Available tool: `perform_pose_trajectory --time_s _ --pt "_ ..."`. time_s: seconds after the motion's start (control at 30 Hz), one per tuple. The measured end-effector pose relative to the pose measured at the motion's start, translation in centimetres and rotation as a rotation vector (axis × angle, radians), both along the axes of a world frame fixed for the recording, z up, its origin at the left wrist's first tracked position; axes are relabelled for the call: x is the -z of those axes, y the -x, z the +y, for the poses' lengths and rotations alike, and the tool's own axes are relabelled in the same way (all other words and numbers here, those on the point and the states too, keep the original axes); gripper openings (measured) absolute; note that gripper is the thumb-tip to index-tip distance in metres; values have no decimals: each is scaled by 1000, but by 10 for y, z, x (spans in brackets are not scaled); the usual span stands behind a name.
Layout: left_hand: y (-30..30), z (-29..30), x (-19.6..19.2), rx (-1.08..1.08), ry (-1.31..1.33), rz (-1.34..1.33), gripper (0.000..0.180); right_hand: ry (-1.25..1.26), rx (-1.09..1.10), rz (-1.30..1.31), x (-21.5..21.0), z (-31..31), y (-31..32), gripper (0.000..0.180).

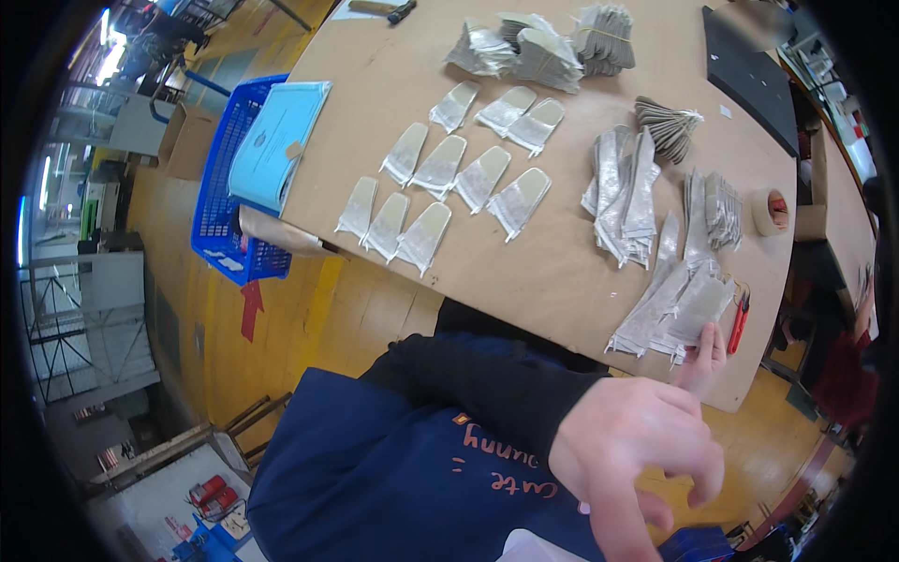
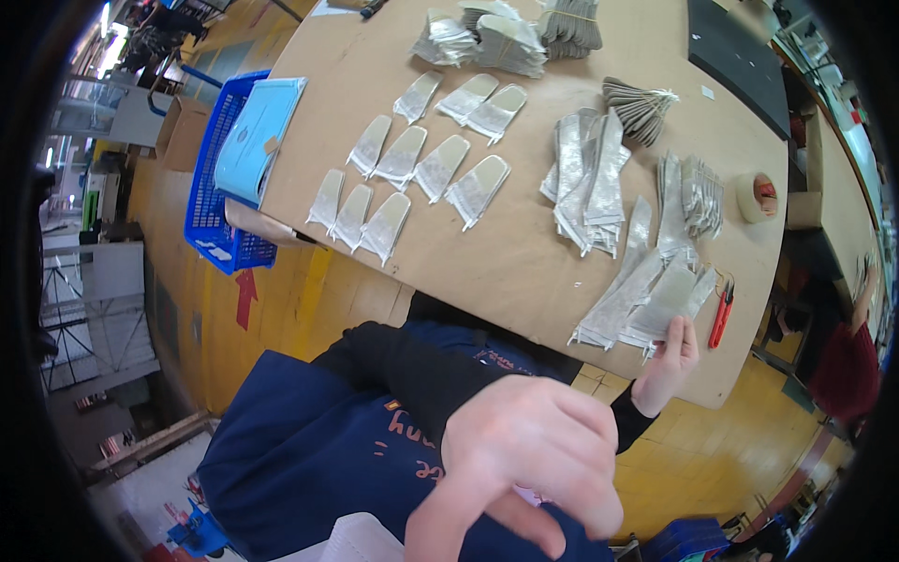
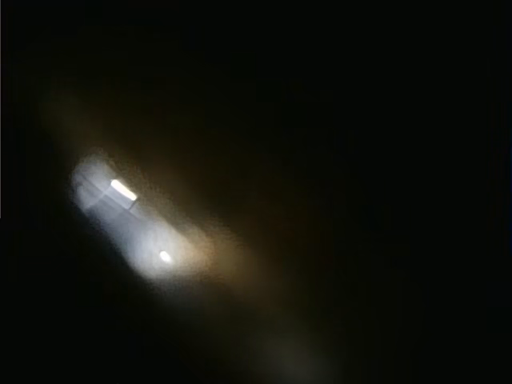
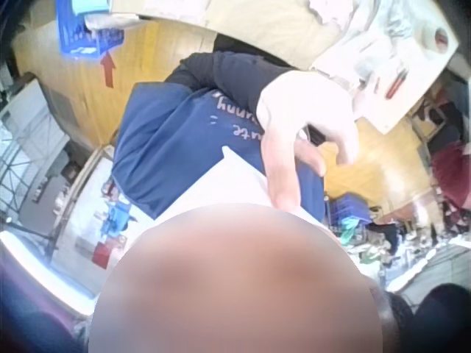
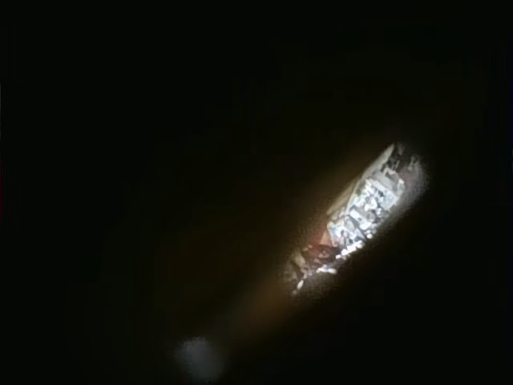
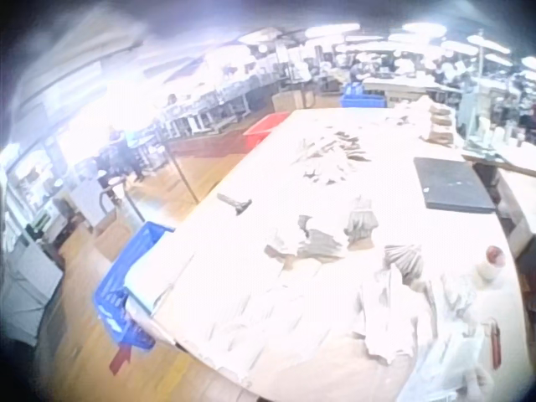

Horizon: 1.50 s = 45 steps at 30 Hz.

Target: The person sorts small translucent pouches on a table, separating them into individual units and arranging them into neat rows. The person handles the pouches by hand, picking them up, aligning them, and placing them in organized stacks.

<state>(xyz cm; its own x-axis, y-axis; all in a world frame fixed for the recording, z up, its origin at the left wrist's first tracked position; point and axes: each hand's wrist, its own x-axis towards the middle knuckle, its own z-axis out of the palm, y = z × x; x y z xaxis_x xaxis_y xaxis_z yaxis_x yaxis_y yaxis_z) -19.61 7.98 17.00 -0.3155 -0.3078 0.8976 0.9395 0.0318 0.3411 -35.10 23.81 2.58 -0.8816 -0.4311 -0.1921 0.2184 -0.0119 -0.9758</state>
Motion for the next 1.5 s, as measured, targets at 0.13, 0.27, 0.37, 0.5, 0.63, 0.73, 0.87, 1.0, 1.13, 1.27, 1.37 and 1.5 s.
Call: perform_pose_trajectory --time_s 0.13,0.27,0.37,0.5,0.63,0.73,0.87,1.0,1.13,1.27,1.37,1.5 --pt "-19 -5 -14 114 -46 -228 28 -48 -195 5 -7 -44 -45 15" --pt "-28 -22 -11 -84 -6 -261 25 -108 -494 59 -3 -77 -82 16" --pt "-27 -28 -7 -305 6 -147 26 -146 -635 140 12 -98 -103 17" --pt "-42 -31 12 -498 108 -342 34 -238 -612 -108 33 -115 -129 17" --pt "-55 -39 77 -595 371 -564 36 -432 -686 -122 44 -118 -135 31" --pt "-63 -37 140 -629 406 -675 32 -541 -681 33 53 -120 -135 36" --pt "-81 -30 199 -751 547 -722 29 -470 -790 394 66 -123 -134 32" --pt "-84 -18 216 -841 533 -734 25 -482 -851 443 72 -125 -132 26" --pt "-61 -11 216 -825 697 -1019 14 -447 -852 451 68 -127 -134 26" --pt "-54 -10 216 -720 878 -1307 8 -450 -835 482 62 -126 -133 25" --pt "-73 -17 217 -1046 484 -648 15 -448 -833 496 62 -126 -131 25" --pt "-81 -18 217 -1032 524 -687 24 -452 -829 505 60 -122 -132 25"
